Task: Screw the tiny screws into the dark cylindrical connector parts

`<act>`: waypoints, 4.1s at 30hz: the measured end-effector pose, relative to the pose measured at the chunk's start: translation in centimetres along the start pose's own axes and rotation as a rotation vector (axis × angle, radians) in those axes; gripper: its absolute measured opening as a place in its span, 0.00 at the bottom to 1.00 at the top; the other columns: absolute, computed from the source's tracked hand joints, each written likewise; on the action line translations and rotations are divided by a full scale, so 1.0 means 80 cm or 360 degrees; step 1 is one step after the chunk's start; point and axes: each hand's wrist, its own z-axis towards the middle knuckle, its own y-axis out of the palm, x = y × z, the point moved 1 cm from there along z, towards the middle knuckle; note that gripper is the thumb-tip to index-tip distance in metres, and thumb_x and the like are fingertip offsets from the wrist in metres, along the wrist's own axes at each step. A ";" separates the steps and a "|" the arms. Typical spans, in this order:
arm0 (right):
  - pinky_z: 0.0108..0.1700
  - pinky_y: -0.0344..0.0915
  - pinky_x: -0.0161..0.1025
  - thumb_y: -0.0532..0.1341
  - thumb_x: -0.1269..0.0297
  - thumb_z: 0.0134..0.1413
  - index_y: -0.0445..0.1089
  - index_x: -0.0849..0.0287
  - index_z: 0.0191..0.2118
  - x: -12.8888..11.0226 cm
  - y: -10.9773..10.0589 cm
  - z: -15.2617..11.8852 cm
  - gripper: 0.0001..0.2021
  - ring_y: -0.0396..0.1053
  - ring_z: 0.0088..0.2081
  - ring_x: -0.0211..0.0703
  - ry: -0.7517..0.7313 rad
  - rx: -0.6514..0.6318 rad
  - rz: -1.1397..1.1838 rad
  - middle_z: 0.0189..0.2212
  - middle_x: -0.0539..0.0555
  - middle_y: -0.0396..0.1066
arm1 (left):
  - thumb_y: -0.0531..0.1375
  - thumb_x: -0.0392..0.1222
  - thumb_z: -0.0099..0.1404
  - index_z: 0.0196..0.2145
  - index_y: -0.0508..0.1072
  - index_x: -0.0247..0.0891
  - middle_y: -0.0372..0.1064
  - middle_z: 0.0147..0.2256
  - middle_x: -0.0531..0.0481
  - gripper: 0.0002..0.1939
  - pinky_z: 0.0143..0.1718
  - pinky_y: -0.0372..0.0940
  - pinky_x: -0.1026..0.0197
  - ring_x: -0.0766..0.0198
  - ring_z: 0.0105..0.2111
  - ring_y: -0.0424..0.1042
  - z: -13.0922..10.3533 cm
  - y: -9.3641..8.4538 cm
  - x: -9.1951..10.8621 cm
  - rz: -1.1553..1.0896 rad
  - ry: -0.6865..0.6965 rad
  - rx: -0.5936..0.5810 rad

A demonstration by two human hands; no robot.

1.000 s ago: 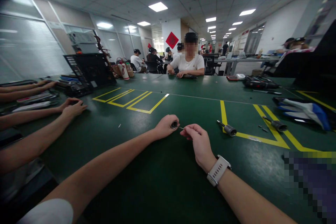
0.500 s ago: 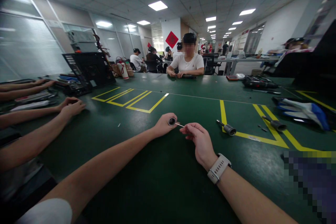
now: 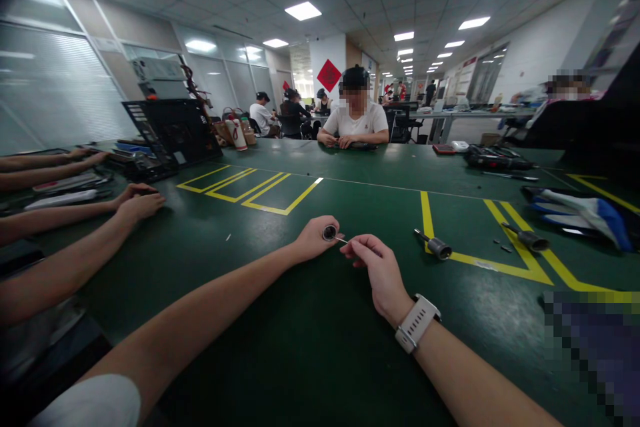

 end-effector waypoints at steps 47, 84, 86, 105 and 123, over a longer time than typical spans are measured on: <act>0.37 0.60 0.42 0.62 0.57 0.50 0.72 0.57 0.31 -0.004 0.006 -0.006 0.09 0.67 0.35 0.45 -0.0117 0.0022 -0.0229 0.34 0.54 0.73 | 0.58 0.35 0.56 0.27 0.66 0.36 0.64 0.27 0.53 0.02 0.32 0.60 0.65 0.67 0.28 0.64 -0.001 -0.002 0.009 0.0056 0.0106 -0.0091; 0.38 0.62 0.43 0.64 0.60 0.45 0.73 0.57 0.27 -0.002 -0.008 0.007 0.06 0.69 0.32 0.43 0.0124 0.0004 0.0158 0.29 0.54 0.75 | 0.58 0.35 0.55 0.26 0.67 0.35 0.64 0.26 0.54 0.02 0.32 0.61 0.66 0.68 0.27 0.64 -0.001 -0.001 0.003 -0.0077 0.0156 -0.0174; 0.38 0.62 0.43 0.64 0.60 0.45 0.73 0.57 0.27 -0.001 -0.009 0.007 0.06 0.69 0.32 0.43 0.0125 0.0010 0.0177 0.29 0.54 0.75 | 0.58 0.35 0.55 0.26 0.66 0.35 0.64 0.26 0.54 0.02 0.32 0.61 0.66 0.69 0.28 0.64 -0.001 -0.001 0.003 -0.0081 0.0156 -0.0168; 0.35 0.60 0.40 0.66 0.59 0.41 0.72 0.57 0.26 -0.004 -0.004 0.005 0.08 0.67 0.31 0.42 0.0109 0.0063 0.0208 0.27 0.53 0.75 | 0.58 0.35 0.55 0.27 0.67 0.35 0.64 0.26 0.54 0.01 0.31 0.60 0.66 0.69 0.27 0.64 0.000 0.002 0.001 -0.0043 0.0157 -0.0172; 0.37 0.61 0.41 0.65 0.61 0.42 0.73 0.58 0.26 -0.004 -0.005 0.005 0.06 0.67 0.31 0.42 0.0129 0.0053 0.0222 0.27 0.53 0.75 | 0.58 0.36 0.56 0.27 0.67 0.35 0.65 0.27 0.53 0.02 0.32 0.60 0.66 0.69 0.28 0.64 0.000 0.000 0.004 -0.0035 0.0137 -0.0208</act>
